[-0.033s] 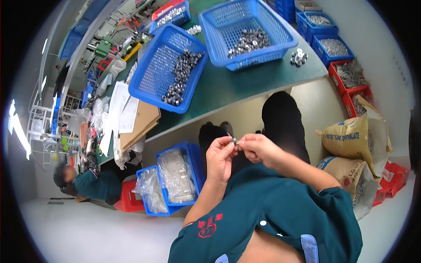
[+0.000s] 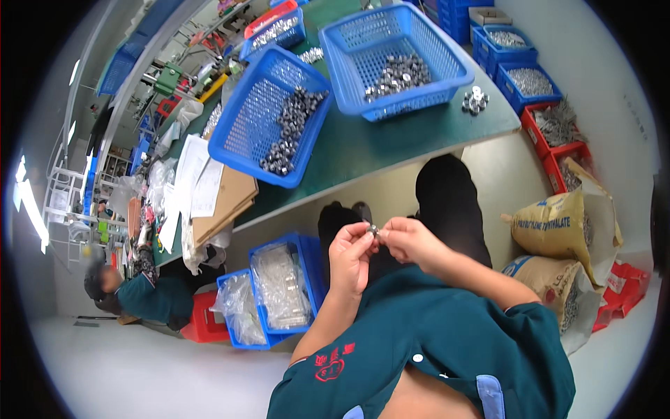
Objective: The recorder uses a small manual tool to insert and adjust red plastic components within circular metal parts on a factory workbench.
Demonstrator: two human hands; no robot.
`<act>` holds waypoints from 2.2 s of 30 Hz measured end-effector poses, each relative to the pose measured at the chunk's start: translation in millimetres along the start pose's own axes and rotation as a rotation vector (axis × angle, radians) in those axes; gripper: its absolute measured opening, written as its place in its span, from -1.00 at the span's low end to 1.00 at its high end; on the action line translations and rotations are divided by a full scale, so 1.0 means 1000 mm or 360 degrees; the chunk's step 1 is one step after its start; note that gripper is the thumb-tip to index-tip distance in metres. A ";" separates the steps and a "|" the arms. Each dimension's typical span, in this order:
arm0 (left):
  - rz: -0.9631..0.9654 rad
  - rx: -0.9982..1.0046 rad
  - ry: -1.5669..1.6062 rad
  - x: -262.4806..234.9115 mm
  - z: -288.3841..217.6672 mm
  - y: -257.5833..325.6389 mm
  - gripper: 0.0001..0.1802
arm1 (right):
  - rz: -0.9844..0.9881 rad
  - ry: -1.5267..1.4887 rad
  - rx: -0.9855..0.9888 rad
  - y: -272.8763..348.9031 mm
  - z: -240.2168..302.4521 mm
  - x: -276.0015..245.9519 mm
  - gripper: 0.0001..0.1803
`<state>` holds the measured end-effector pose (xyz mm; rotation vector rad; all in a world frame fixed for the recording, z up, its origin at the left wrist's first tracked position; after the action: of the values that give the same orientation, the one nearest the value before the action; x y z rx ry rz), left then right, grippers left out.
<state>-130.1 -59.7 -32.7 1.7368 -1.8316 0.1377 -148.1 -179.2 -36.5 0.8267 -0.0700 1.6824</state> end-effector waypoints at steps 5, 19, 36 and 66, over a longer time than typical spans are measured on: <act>0.0080 0.0086 -0.0004 0.029 -0.027 -0.015 -0.82 | -0.0632 0.1658 -0.1546 0.032 0.082 0.023 -0.85; 0.0441 0.1080 -0.1114 0.183 -0.172 -0.114 -0.89 | -0.0831 0.1532 -0.1815 0.001 0.215 -0.011 -0.91; 0.0601 0.1729 -0.2425 0.241 -0.135 -0.216 -0.84 | -0.0266 0.1515 -0.0685 -0.063 0.135 -0.083 -0.89; -0.0638 0.1193 -0.2109 0.017 -0.168 -0.194 -0.82 | -0.0705 0.0995 -0.0306 -0.067 0.133 -0.092 -0.87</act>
<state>110.6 -22.2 49.3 3.1461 -2.3251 -0.7670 -21.7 -297.3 -13.1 0.1288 0.3536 1.4133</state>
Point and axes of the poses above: each hand's wrist, its own y-axis away from the middle knuckle, its own x-axis out of the palm, z = x × y, the point moved 9 cm from there along -y, towards the middle knuckle, and after that the axes turned 4 degrees about -z, right-handed, at the moved point
